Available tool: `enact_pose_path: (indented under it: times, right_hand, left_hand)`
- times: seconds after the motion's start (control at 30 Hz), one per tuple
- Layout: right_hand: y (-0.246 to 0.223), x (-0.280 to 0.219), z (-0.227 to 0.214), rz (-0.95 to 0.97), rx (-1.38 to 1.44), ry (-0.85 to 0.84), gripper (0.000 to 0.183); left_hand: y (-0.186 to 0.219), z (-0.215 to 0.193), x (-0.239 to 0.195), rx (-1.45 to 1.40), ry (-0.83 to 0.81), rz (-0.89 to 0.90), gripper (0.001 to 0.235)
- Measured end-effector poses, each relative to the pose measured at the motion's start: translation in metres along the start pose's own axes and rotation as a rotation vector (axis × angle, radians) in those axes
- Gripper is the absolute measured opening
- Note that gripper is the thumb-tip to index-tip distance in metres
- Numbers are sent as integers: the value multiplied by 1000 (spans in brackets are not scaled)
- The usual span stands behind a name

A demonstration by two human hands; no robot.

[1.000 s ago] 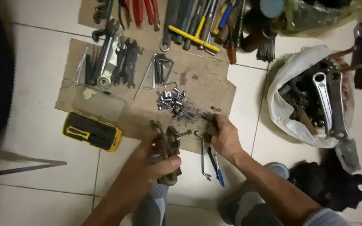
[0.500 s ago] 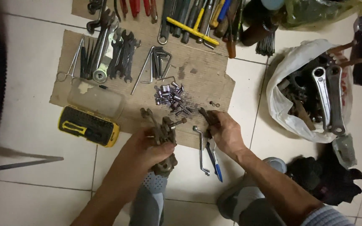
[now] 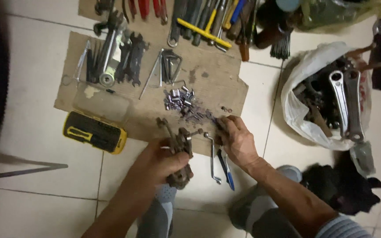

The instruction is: The person disassembles a bicycle derailleur on the floor, using an Allen key to loosen bolts and pliers to remove a small pin. They handle the derailleur, bolts, and tools, placing removed parts on a cardboard sheet.

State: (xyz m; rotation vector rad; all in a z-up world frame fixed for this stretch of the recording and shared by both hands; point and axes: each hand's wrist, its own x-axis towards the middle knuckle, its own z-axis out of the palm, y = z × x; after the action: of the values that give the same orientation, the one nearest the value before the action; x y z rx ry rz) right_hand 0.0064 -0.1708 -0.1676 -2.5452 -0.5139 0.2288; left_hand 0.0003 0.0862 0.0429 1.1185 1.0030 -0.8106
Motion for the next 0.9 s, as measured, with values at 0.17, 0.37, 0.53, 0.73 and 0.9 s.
enact_pose_path:
  times: [0.17, 0.37, 0.53, 0.73, 0.9]
  right_hand:
    - [-25, -35, -30, 30, 56, -77, 33]
    - [5, -83, -21, 158, 95, -133, 33]
    - [10, -93, -45, 503, 91, -115, 38]
    - [55, -176, -92, 713, -57, 307, 29]
    - [83, -234, -119, 1202, -339, 58, 75]
  left_hand:
    - [12, 0, -10, 84, -18, -31, 39]
    - [4, 3, 6, -1, 51, -50, 39]
    - [-22, -11, 29, -49, 24, 9, 27]
    - [-22, 9, 37, 4, -76, 97, 20]
    - [-57, -45, 82, 775, -21, 289, 51]
